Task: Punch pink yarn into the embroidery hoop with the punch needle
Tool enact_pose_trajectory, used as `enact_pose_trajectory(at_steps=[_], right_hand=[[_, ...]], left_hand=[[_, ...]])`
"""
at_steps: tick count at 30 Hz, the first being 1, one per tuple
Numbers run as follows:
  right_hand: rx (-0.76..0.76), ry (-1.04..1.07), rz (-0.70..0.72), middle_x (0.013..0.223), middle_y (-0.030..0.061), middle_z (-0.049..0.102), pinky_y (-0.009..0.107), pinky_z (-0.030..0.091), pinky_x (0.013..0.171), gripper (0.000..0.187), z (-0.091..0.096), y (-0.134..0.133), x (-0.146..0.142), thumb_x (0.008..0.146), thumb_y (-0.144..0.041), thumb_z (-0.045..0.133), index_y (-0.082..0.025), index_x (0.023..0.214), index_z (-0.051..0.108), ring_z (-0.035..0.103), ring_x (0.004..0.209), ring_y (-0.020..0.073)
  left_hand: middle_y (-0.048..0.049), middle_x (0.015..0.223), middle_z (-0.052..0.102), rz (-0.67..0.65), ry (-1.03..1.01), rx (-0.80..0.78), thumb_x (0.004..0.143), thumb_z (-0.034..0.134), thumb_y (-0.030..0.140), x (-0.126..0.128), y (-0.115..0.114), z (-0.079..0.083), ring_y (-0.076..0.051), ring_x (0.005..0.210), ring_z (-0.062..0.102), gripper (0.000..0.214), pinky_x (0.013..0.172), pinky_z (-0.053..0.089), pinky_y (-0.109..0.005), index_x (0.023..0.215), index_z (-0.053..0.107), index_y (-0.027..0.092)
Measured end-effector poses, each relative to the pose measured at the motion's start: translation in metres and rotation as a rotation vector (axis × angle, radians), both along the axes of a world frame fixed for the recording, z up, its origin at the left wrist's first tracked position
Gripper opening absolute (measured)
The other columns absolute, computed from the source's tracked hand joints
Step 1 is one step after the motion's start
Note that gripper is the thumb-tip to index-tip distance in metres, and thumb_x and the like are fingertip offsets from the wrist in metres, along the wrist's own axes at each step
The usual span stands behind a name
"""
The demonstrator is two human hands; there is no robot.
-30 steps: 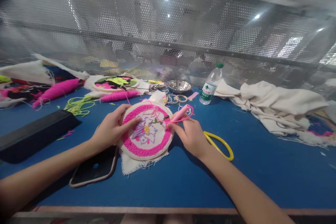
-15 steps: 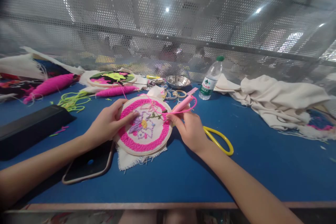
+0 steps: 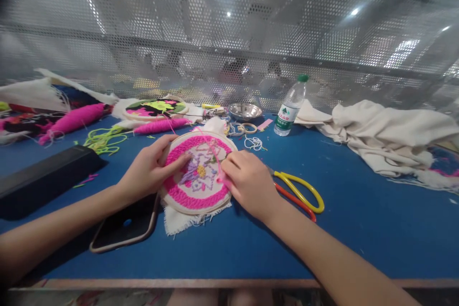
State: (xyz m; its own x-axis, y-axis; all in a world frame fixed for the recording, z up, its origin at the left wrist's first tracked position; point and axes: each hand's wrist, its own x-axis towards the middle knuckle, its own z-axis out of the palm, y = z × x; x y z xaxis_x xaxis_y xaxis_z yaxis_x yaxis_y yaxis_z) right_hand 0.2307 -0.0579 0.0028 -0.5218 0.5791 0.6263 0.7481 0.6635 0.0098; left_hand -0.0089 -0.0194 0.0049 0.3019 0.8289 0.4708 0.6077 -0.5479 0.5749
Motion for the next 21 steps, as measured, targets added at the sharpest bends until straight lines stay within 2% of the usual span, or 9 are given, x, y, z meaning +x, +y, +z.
enact_pose_trajectory(at_steps=[2,5,8,12,21], right_hand=[[-0.057,-0.01,0.012,0.086,0.0075,0.067,0.034,0.047,0.072,0.015,-0.0024,0.001,0.0005,0.092,-0.021,0.049,-0.017,0.084,0.061,0.06,0.081,0.0206],[-0.13,0.197,-0.029,0.09,0.0078,0.07,0.034,0.049,0.074,0.017,-0.0047,0.0031,0.0048,0.093,-0.03,0.051,-0.017,0.09,0.062,0.065,0.083,0.0208],[-0.189,0.344,-0.11,0.084,0.0091,0.071,0.035,0.049,0.073,0.028,-0.004,0.0042,0.0078,0.093,-0.04,0.05,-0.016,0.086,0.063,0.067,0.081,0.0229],[-0.234,0.463,-0.112,0.081,0.0094,0.071,0.035,0.049,0.07,0.035,-0.0022,0.0049,0.0074,0.093,-0.045,0.048,-0.017,0.08,0.064,0.068,0.075,0.0221],[-0.208,0.437,-0.058,0.086,0.0058,0.069,0.032,0.051,0.072,0.025,-0.0012,0.0062,0.0078,0.093,-0.038,0.052,-0.018,0.082,0.063,0.066,0.075,0.0184]], left_hand=[[-0.0002,0.084,0.067,0.011,0.009,-0.01,0.085,0.056,0.049,0.0,0.0009,-0.0005,-0.018,0.073,0.06,0.041,0.065,0.044,-0.026,0.112,0.054,0.019],[-0.002,0.09,0.068,0.016,0.009,-0.052,0.086,0.055,0.051,-0.0008,0.0042,-0.0036,-0.02,0.079,0.061,0.041,0.068,0.044,-0.027,0.112,0.055,0.018],[-0.0028,0.096,0.068,0.003,-0.009,-0.074,0.087,0.054,0.051,-0.0013,0.0072,-0.0071,-0.021,0.085,0.062,0.04,0.073,0.045,-0.029,0.111,0.055,0.019],[-0.0027,0.094,0.068,0.019,-0.006,-0.101,0.085,0.055,0.053,-0.0015,0.0077,-0.0087,-0.021,0.083,0.063,0.042,0.071,0.045,-0.029,0.112,0.055,0.02],[-0.0026,0.095,0.069,0.019,-0.002,-0.087,0.086,0.055,0.052,-0.0025,0.0076,-0.0083,-0.02,0.084,0.063,0.043,0.072,0.045,-0.029,0.113,0.055,0.019]])
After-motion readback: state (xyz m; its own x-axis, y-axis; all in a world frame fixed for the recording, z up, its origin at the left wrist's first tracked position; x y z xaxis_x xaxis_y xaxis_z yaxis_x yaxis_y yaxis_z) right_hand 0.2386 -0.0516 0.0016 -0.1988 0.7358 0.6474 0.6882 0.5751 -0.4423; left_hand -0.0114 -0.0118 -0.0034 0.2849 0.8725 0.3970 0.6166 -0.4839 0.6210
